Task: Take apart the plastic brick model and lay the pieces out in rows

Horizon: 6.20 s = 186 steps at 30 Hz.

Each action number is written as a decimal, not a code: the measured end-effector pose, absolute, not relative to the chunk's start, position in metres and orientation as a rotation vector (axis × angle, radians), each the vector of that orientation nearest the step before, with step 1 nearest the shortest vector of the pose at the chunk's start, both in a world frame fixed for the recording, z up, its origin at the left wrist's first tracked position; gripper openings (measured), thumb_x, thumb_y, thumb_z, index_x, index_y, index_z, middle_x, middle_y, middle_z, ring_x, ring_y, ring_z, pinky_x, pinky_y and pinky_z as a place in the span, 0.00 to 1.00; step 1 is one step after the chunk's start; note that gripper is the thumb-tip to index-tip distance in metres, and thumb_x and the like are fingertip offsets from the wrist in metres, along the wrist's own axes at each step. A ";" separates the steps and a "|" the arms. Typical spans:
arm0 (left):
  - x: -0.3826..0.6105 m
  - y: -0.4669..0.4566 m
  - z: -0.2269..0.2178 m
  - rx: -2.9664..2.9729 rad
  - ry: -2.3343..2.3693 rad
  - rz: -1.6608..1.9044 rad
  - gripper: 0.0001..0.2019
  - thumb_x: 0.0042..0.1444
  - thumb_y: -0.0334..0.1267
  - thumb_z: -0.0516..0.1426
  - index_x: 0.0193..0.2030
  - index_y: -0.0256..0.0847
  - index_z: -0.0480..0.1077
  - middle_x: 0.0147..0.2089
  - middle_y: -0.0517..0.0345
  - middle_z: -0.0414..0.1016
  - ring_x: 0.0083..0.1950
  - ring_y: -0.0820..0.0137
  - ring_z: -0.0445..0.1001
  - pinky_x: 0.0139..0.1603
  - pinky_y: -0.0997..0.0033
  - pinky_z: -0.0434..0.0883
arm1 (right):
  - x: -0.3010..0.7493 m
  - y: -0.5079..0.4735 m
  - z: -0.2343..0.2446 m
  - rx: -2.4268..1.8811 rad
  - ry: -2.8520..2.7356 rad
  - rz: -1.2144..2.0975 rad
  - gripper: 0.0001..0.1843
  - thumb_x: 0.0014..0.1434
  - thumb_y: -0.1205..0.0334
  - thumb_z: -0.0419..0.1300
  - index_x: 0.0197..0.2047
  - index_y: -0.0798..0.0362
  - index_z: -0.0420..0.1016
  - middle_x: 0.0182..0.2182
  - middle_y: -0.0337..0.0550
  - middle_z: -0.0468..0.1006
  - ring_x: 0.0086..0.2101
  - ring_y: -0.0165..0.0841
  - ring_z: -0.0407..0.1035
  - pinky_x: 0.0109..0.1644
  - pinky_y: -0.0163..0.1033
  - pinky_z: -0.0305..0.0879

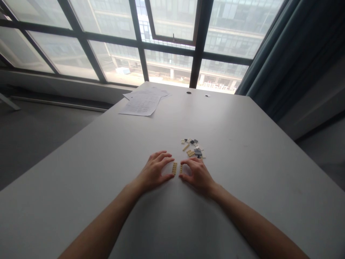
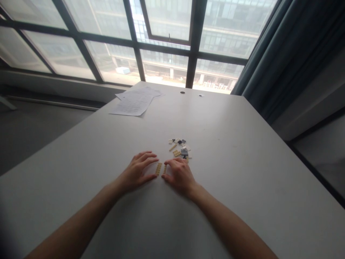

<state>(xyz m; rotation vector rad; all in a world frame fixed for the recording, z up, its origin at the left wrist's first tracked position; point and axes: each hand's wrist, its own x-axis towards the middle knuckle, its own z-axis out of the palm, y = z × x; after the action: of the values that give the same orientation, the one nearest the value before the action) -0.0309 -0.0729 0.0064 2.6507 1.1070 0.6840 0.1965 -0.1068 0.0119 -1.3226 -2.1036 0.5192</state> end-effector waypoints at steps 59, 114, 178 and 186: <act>0.006 -0.051 0.017 2.612 1.456 0.699 0.09 0.57 0.40 0.57 0.44 0.44 0.75 0.50 0.53 0.75 0.53 0.59 0.69 0.55 0.54 0.63 | 0.244 -0.140 0.017 -1.392 -2.019 0.360 0.17 0.59 0.58 0.61 0.50 0.51 0.72 0.50 0.50 0.73 0.51 0.44 0.64 0.55 0.52 0.59; 0.039 -0.121 0.030 2.449 1.179 1.226 0.20 0.53 0.45 0.63 0.51 0.43 0.68 0.45 0.52 0.75 0.45 0.62 0.71 0.49 0.60 0.66 | 0.197 -0.139 0.022 -1.105 -1.195 1.277 0.14 0.58 0.52 0.60 0.29 0.54 0.72 0.27 0.41 0.77 0.29 0.31 0.69 0.35 0.36 0.66; 0.036 -0.116 0.030 2.531 1.145 1.242 0.18 0.55 0.43 0.61 0.52 0.42 0.68 0.48 0.51 0.73 0.50 0.62 0.68 0.52 0.59 0.66 | 0.197 -0.141 0.019 -1.073 -1.070 1.357 0.07 0.54 0.60 0.62 0.30 0.55 0.75 0.25 0.38 0.77 0.29 0.30 0.70 0.38 0.35 0.65; 0.035 -0.114 0.027 2.564 1.134 1.245 0.17 0.56 0.42 0.61 0.52 0.42 0.69 0.48 0.51 0.73 0.50 0.62 0.68 0.52 0.59 0.66 | 0.198 -0.140 0.015 -1.033 -1.073 1.317 0.20 0.51 0.63 0.65 0.48 0.50 0.70 0.29 0.37 0.78 0.31 0.32 0.72 0.38 0.37 0.66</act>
<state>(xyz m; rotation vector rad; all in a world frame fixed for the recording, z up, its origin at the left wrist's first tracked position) 0.0349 -0.1137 0.0272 2.5636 1.1339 1.2450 0.1981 -0.1402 0.0151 -1.0330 -1.0731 1.3168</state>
